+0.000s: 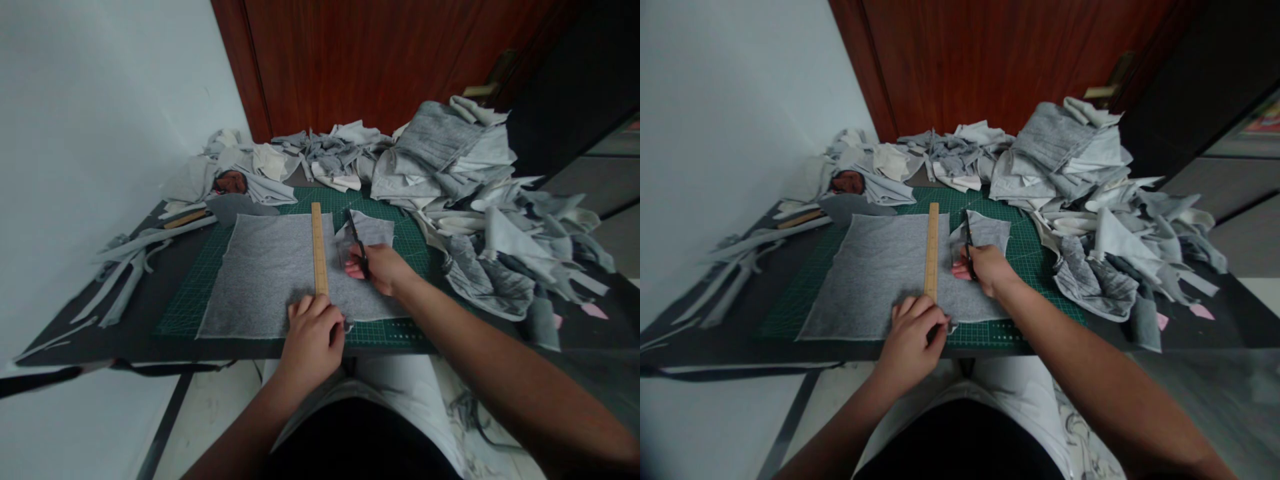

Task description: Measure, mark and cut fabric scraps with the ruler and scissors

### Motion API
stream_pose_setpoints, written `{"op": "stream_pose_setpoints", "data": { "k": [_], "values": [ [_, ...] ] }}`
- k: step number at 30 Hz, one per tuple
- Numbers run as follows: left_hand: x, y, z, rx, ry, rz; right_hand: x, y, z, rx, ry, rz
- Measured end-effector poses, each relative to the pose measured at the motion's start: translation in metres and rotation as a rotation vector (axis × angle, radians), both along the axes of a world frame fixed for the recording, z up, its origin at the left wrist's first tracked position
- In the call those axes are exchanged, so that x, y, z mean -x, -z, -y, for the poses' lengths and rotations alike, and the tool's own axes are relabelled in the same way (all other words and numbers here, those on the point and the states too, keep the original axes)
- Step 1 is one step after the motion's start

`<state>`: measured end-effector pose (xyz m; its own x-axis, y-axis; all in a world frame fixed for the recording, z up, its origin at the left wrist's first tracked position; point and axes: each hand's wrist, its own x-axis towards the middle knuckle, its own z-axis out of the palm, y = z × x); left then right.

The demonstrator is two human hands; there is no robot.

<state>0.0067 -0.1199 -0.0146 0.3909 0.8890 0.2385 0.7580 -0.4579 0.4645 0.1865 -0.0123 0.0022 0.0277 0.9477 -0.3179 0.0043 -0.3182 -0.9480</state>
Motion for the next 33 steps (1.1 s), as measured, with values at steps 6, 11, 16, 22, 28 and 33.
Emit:
{"op": "stream_pose_setpoints", "data": {
  "k": [6,11,16,22,28,33],
  "values": [
    [0.002,-0.004,-0.005,-0.006,-0.111,-0.001,-0.087,-0.014,0.039,0.184,-0.004,0.445],
    [-0.007,-0.026,-0.014,0.116,-0.199,-0.353,-0.149,-0.025,0.051,0.086,-0.046,1.110],
    [-0.016,-0.034,-0.026,0.117,-0.323,-0.471,-0.155,-0.025,0.062,-0.063,-0.148,1.593],
    [-0.006,-0.034,-0.035,0.104,-0.271,-0.490,-0.068,-0.002,0.099,-0.753,-0.346,1.251],
    [0.076,-0.061,-0.062,0.095,-0.226,-0.467,0.003,0.032,0.132,-0.991,-0.576,1.038],
    [0.179,-0.089,-0.072,0.088,-0.368,-0.488,-0.006,0.047,0.144,-1.108,-0.530,1.035]
  ]
}}
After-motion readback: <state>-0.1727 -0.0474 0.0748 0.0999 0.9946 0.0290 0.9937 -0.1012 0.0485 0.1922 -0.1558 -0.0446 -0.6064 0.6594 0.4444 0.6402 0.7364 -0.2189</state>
